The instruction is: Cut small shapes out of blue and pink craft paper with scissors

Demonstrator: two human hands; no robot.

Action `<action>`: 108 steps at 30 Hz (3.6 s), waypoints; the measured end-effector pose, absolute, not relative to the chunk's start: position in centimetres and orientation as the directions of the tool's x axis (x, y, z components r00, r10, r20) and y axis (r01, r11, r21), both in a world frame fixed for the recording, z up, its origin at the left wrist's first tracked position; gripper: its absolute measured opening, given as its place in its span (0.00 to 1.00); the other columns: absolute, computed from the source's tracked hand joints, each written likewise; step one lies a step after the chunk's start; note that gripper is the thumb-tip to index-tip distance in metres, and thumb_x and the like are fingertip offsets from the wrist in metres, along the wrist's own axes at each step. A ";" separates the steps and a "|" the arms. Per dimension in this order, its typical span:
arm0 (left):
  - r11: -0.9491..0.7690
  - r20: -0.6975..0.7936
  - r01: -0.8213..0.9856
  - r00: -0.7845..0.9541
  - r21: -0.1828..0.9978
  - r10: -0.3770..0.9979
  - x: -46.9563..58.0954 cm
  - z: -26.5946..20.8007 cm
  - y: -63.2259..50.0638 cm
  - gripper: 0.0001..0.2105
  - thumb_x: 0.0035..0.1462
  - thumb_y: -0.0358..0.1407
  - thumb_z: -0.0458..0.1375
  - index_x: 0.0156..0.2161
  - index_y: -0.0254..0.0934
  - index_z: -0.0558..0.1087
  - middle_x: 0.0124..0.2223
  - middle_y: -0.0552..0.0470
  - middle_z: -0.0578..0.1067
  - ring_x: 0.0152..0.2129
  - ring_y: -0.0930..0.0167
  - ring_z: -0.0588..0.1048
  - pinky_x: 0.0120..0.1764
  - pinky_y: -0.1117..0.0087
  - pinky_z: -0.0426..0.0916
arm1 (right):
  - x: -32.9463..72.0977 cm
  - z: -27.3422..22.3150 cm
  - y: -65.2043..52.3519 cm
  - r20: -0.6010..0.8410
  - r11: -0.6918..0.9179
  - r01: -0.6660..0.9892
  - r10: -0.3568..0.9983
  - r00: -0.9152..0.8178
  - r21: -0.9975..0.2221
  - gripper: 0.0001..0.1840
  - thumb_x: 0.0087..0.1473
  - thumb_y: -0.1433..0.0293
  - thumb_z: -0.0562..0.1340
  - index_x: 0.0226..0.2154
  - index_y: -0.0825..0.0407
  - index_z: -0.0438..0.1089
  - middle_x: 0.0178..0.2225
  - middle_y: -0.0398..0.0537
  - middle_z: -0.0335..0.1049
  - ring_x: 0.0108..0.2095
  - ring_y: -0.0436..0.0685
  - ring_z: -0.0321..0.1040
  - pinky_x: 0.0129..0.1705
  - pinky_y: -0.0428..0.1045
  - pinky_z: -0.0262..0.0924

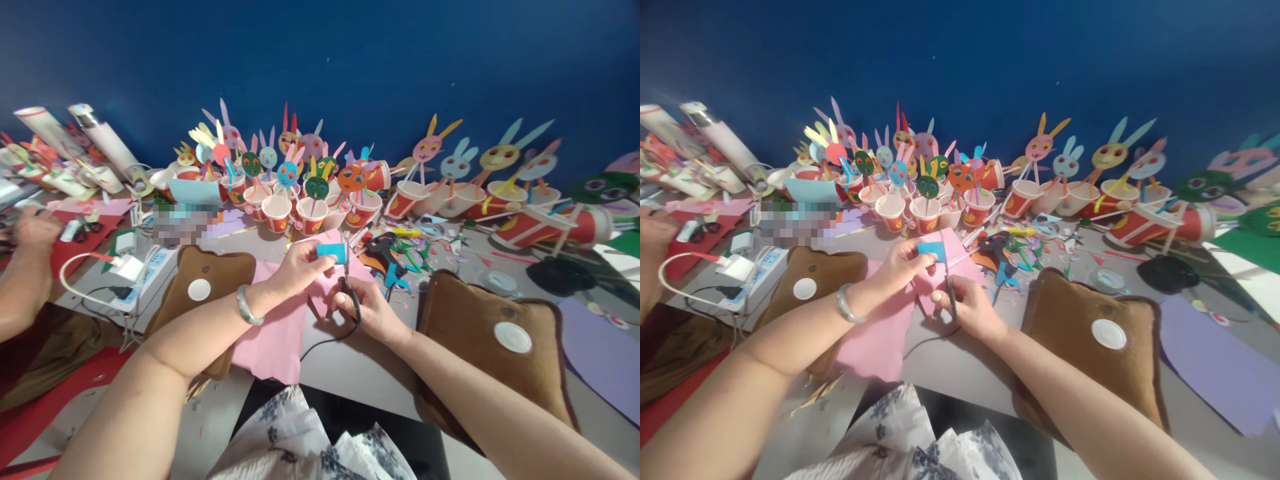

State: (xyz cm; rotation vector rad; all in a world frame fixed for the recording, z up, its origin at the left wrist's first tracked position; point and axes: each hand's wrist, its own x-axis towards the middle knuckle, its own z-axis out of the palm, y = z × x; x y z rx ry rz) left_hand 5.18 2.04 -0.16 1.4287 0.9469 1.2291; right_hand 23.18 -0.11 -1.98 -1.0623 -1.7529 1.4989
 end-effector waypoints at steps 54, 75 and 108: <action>-0.188 0.193 -0.054 0.132 0.981 0.972 5.3 0.2 1.8 0.08 0.52 0.35 0.58 0.26 0.33 0.69 0.22 0.55 0.71 0.21 0.77 0.69 0.27 0.76 0.64 | 23.1 -2.3 -0.1 -0.081 0.015 0.200 0.883 -0.462 -0.980 0.34 0.42 0.38 0.66 0.24 0.56 0.73 0.19 0.47 0.71 0.19 0.50 0.63 0.21 0.45 0.56; -0.196 0.206 -0.084 0.136 0.977 0.969 5.3 0.5 1.7 0.08 0.52 0.35 0.58 0.25 0.35 0.69 0.23 0.54 0.71 0.22 0.76 0.69 0.28 0.75 0.66 | 23.3 -3.2 0.2 -0.078 0.040 0.245 0.888 -0.454 -0.969 0.31 0.48 0.43 0.65 0.22 0.56 0.74 0.16 0.45 0.69 0.18 0.49 0.59 0.22 0.46 0.52; 0.019 -0.012 -0.024 0.294 1.000 0.956 5.4 -1.4 2.2 0.12 0.53 0.40 0.64 0.29 0.31 0.72 0.26 0.51 0.75 0.22 0.75 0.73 0.27 0.73 0.69 | 24.2 -2.6 0.9 0.061 0.086 0.163 0.987 -0.149 -0.983 0.18 0.51 0.53 0.67 0.30 0.52 0.72 0.22 0.43 0.70 0.20 0.51 0.62 0.23 0.47 0.58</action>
